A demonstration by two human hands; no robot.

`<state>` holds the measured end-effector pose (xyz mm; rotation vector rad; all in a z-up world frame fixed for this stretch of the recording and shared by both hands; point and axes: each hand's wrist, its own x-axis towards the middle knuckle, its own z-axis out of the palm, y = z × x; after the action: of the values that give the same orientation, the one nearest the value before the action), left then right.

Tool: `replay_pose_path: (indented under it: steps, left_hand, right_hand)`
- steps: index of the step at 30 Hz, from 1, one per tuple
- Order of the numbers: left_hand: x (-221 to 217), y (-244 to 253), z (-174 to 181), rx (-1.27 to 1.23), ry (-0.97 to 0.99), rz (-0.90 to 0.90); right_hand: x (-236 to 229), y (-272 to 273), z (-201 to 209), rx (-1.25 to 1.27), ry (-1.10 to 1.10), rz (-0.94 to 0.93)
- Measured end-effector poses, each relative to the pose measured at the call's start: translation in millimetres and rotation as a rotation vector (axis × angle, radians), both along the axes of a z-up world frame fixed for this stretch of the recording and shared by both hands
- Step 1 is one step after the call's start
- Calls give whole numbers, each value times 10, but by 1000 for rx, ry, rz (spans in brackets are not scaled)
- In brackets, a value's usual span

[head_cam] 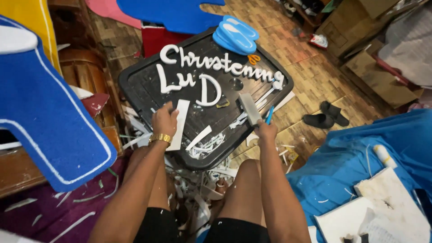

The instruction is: A person uses a utility knife to cut out and trim letters from white foam sheets on a workshop floor.

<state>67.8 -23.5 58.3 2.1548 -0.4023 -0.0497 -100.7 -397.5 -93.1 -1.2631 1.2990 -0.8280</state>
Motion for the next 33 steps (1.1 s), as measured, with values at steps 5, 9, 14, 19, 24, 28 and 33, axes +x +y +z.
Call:
replay_pose_path:
  steps: [5, 9, 14, 19, 24, 28, 33]
  left_hand:
    - [-491, 158, 416, -287, -191, -10]
    - [-1174, -46, 206, -810, 430, -178]
    - [-1477, 30, 434, -964, 1140, -391]
    - [-1401, 194, 113, -1073, 1338, -371]
    - [-1153, 375, 127, -1024, 1398, -378]
    - [-965, 301, 55, -927, 1553, -254]
    - [-963, 310, -1, -951, 1596, -172]
  right_hand:
    - [-242, 416, 490, 80, -199, -8]
    - [-628, 1740, 1523, 181, -361, 85]
    - [-1001, 3204, 2105, 386, -431, 129]
    - [-1211, 3582, 2060, 452, -376, 282]
    - [-1180, 3095, 2440, -714, 577, 623]
    - [-1012, 3095, 2847, -607, 551, 787]
    - [-916, 2841, 2577, -810, 833, 1145]
